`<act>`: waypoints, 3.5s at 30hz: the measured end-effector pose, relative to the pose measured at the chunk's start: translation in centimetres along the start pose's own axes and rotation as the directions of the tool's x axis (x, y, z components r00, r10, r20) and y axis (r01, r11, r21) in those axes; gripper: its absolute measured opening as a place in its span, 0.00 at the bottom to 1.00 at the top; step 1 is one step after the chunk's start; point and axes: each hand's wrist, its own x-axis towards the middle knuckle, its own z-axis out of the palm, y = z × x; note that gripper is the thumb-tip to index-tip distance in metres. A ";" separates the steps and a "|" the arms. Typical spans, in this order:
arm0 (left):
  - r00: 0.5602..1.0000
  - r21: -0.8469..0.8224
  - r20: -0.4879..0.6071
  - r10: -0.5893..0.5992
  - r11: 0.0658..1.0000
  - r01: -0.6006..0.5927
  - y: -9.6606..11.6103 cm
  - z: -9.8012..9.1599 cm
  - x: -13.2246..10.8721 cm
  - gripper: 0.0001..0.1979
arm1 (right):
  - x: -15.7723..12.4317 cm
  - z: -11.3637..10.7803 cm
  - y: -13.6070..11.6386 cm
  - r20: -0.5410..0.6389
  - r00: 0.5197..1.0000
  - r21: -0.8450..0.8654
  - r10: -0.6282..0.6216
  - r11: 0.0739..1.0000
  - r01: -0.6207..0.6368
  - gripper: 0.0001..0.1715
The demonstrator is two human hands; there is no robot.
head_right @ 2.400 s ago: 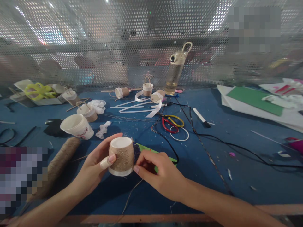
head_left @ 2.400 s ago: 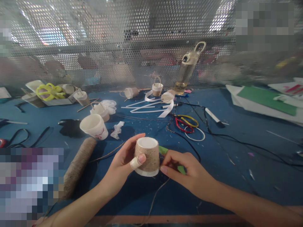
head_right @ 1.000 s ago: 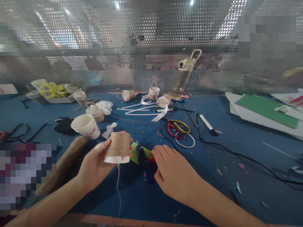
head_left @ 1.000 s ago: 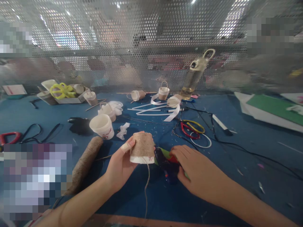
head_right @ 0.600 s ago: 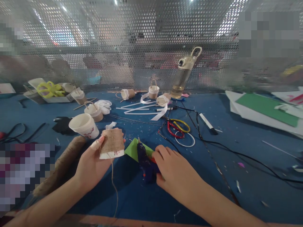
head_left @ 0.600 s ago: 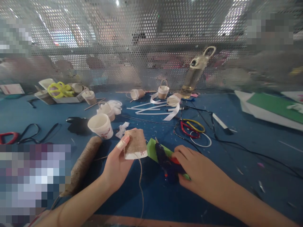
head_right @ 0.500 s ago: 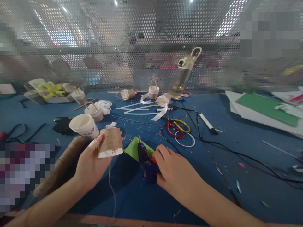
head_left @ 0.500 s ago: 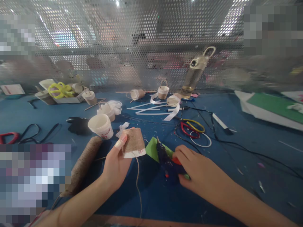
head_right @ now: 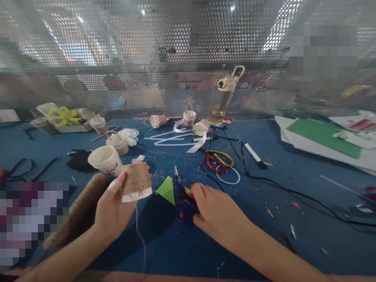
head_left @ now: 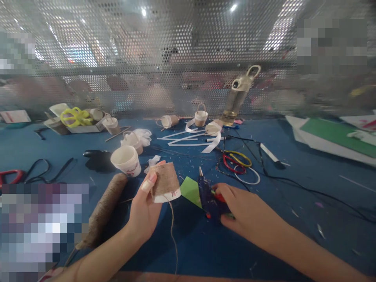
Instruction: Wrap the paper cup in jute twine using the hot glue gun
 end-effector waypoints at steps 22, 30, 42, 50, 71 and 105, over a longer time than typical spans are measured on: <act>0.967 0.166 0.100 -0.235 0.962 0.217 0.3 0.3 -0.1 0.24 | -1.1 0.4 1.3 -0.469 0.880 0.589 -0.071 0.717 0.372 0.09; 0.965 0.290 0.117 -0.235 0.937 0.193 -0.1 0.0 -0.3 0.24 | -1.5 0.7 0.3 -0.437 0.893 0.470 -0.103 0.821 0.325 0.13; 0.992 0.407 0.088 -0.086 0.912 0.043 -0.1 0.0 -0.3 0.22 | -2.0 1.0 1.0 -0.427 0.890 0.202 -0.160 0.943 0.266 0.11; 0.998 0.435 0.066 -0.023 0.900 -0.008 -0.3 0.1 -0.4 0.23 | -2.2 1.1 0.6 -0.453 0.878 0.179 -0.152 0.950 0.257 0.13; 0.996 0.466 0.086 0.040 0.882 -0.076 -0.4 0.3 -0.7 0.22 | -1.9 1.7 0.2 -0.521 0.842 0.116 -0.140 0.966 0.233 0.12; 0.996 0.361 0.089 -0.027 0.932 -0.007 -0.1 -0.1 -0.9 0.24 | -2.2 0.2 0.7 -0.446 0.882 0.155 -0.151 0.958 0.242 0.11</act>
